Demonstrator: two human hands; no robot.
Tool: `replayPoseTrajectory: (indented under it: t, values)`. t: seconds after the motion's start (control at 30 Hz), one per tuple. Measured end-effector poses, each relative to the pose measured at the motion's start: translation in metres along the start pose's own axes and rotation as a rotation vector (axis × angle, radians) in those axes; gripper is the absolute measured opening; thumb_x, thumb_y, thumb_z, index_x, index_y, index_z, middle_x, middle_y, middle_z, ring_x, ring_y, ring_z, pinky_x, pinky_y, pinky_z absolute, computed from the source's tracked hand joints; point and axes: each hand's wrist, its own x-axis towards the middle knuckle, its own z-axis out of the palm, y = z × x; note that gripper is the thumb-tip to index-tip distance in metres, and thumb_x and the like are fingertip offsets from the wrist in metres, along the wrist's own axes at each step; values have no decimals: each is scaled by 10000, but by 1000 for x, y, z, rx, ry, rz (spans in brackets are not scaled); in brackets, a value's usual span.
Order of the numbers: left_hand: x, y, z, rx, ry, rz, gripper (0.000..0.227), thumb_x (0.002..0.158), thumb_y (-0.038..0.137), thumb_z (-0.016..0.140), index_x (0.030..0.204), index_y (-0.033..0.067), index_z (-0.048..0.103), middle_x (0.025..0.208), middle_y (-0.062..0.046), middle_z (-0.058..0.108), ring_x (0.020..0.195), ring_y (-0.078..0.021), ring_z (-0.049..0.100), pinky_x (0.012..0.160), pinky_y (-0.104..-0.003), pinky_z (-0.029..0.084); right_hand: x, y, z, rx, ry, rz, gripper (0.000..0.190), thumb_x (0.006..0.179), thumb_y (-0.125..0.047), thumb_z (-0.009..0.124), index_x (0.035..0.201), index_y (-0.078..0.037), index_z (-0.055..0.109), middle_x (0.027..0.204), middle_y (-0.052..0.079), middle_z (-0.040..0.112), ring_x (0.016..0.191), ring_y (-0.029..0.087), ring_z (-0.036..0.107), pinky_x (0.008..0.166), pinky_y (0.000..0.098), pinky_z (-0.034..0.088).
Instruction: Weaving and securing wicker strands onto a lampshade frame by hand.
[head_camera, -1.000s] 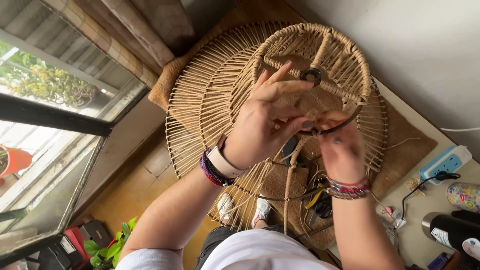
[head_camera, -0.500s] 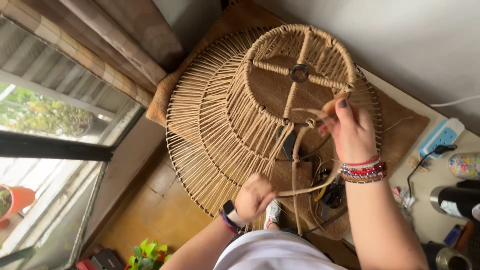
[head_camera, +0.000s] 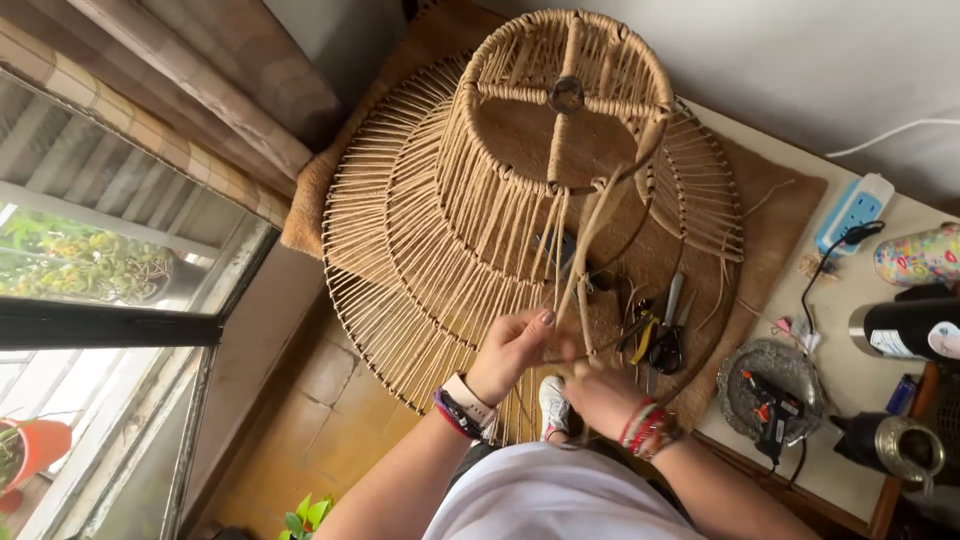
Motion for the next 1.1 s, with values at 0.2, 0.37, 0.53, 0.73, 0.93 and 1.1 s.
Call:
replayPoseTrajectory:
  t: [0.2,0.37,0.53,0.73,0.93,1.1]
  values:
    - [-9,32,8,438,-24,143,354,1073,325,623,1009,10,770,809,-38,767,716,-116,703,675,-287,582,14,-9,-93,1132,449,-234,404,963,-115,527,1336,39,513,1333,160,592,1193,292,593,986,428,486]
    - [-11,41,13,1316,260,304,397,845,350,744,941,-22,643,681,-158,690,570,-320,644,472,-420,504,-21,-4,-116,1124,447,-59,180,992,-46,585,1093,-52,734,1092,134,732,1026,233,692,919,390,575]
    - [-16,15,1,458,38,126,344,1025,368,629,993,44,740,794,-142,700,629,-219,597,591,-339,486,-2,-2,-51,417,95,-22,210,996,-255,576,1069,-171,754,962,69,780,860,188,746,773,332,585]
    - [-12,45,10,1223,266,214,386,811,370,778,989,38,694,710,-137,730,624,-253,690,595,-359,539,6,-6,-106,1006,363,-258,350,1129,-290,443,1189,-30,669,1075,195,673,962,363,652,875,477,470]
    - [-21,33,9,398,27,146,302,960,330,627,1070,74,744,943,-76,774,807,-194,727,749,-302,576,3,-18,-86,325,-316,206,314,1019,-344,494,1108,-191,753,862,43,780,738,214,743,722,375,594]
    - [-16,47,13,1003,203,-61,302,877,363,759,959,77,712,812,-112,768,691,-244,728,658,-330,579,6,5,-113,1318,409,-244,285,978,-226,580,1178,-44,670,1084,150,738,907,255,698,793,416,560]
